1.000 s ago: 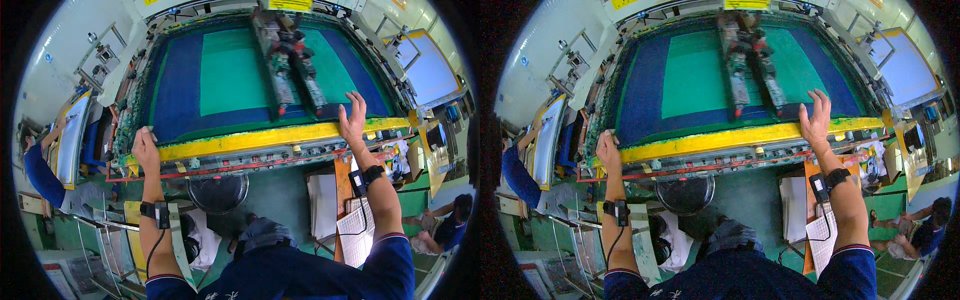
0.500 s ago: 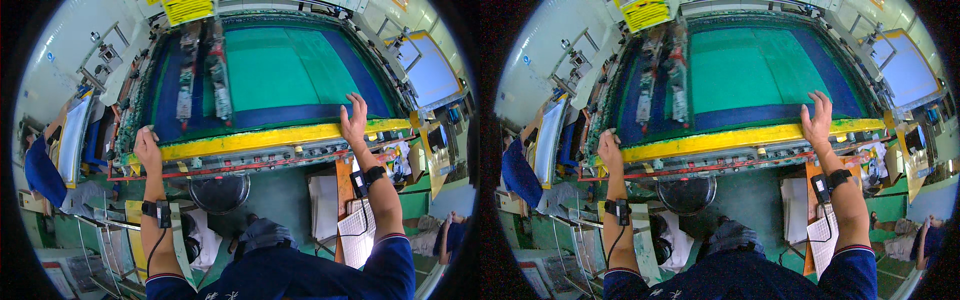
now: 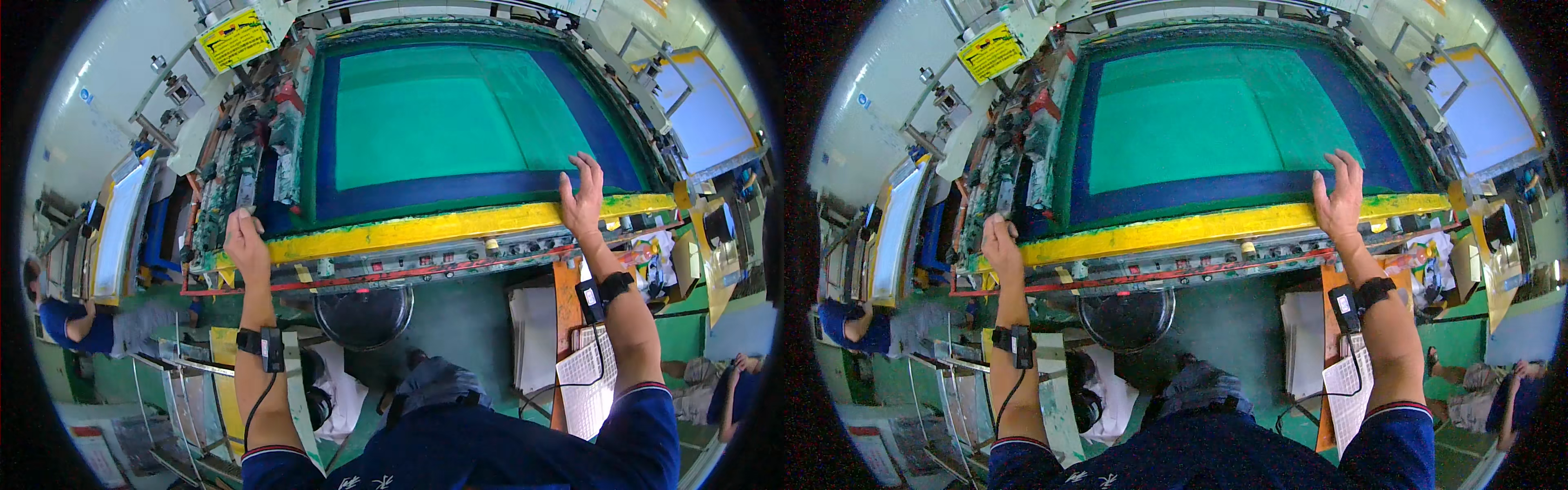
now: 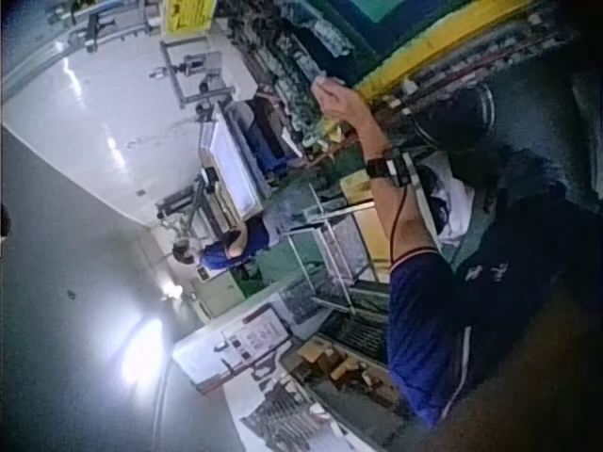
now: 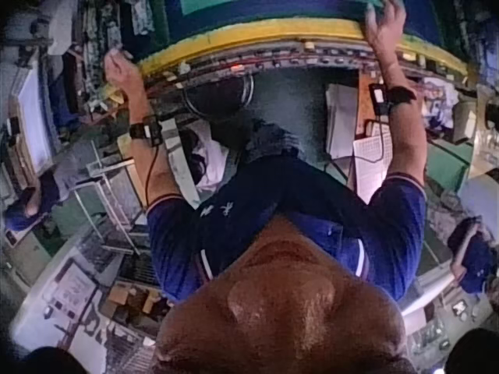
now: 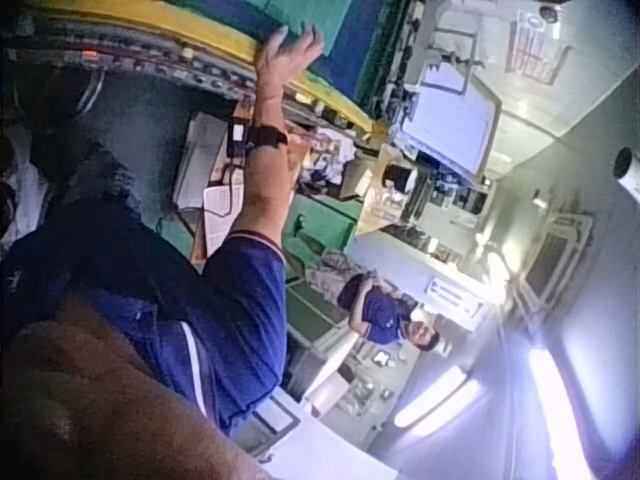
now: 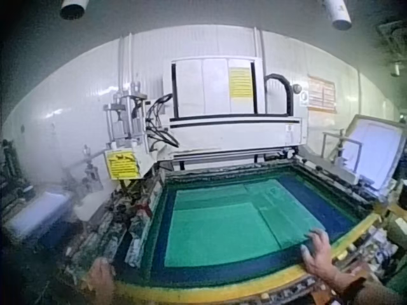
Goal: The recorder loads a board into an industrial screen printing machine, operates the press, and removes the printed workpiece.
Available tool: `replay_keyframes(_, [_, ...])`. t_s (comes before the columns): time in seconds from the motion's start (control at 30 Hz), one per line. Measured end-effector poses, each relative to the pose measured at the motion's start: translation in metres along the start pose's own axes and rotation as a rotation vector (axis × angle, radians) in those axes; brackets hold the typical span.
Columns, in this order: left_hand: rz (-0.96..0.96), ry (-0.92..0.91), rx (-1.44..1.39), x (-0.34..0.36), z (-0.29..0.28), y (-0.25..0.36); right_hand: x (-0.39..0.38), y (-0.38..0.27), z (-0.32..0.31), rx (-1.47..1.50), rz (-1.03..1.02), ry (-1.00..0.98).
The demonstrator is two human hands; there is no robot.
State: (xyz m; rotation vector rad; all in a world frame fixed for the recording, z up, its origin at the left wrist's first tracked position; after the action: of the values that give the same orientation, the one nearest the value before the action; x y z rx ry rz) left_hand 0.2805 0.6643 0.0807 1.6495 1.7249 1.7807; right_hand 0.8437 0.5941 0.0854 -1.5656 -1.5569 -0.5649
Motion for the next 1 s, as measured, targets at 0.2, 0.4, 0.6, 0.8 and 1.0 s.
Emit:
replay_keyframes(0.2, [-0.006,-0.002,0.05,0.0,-0.006,-0.003,0.002,-0.005,0.006,0.041,0.006,0.011])
replay_keyframes(0.4, [0.012,-0.008,0.029,0.001,0.001,-0.005,0.003,-0.003,-0.001,0.043,0.003,0.016])
replay_keyframes(0.6, [0.031,-0.002,0.022,0.001,0.001,0.001,0.002,-0.003,0.001,0.061,0.024,0.011])
replay_keyframes(0.8, [0.048,-0.015,0.028,0.0,0.002,0.006,0.004,-0.002,-0.002,0.034,0.008,0.027])
replay_keyframes(1.0, [0.024,-0.007,0.034,0.001,0.0,0.003,0.001,-0.004,0.0,0.041,0.029,0.008])
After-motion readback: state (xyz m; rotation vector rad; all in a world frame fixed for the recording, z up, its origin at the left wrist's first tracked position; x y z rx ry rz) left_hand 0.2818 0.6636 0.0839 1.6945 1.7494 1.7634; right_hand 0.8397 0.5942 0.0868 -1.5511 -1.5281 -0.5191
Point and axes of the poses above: each hand's wrist, its own x-axis towards the middle knuckle, its own z-axis out of the palm, y = z × x, the point moved 2 cm from there along x, towards the middle knuckle, and after that the axes turned 5 degrees about y, right-handed, at the moved point
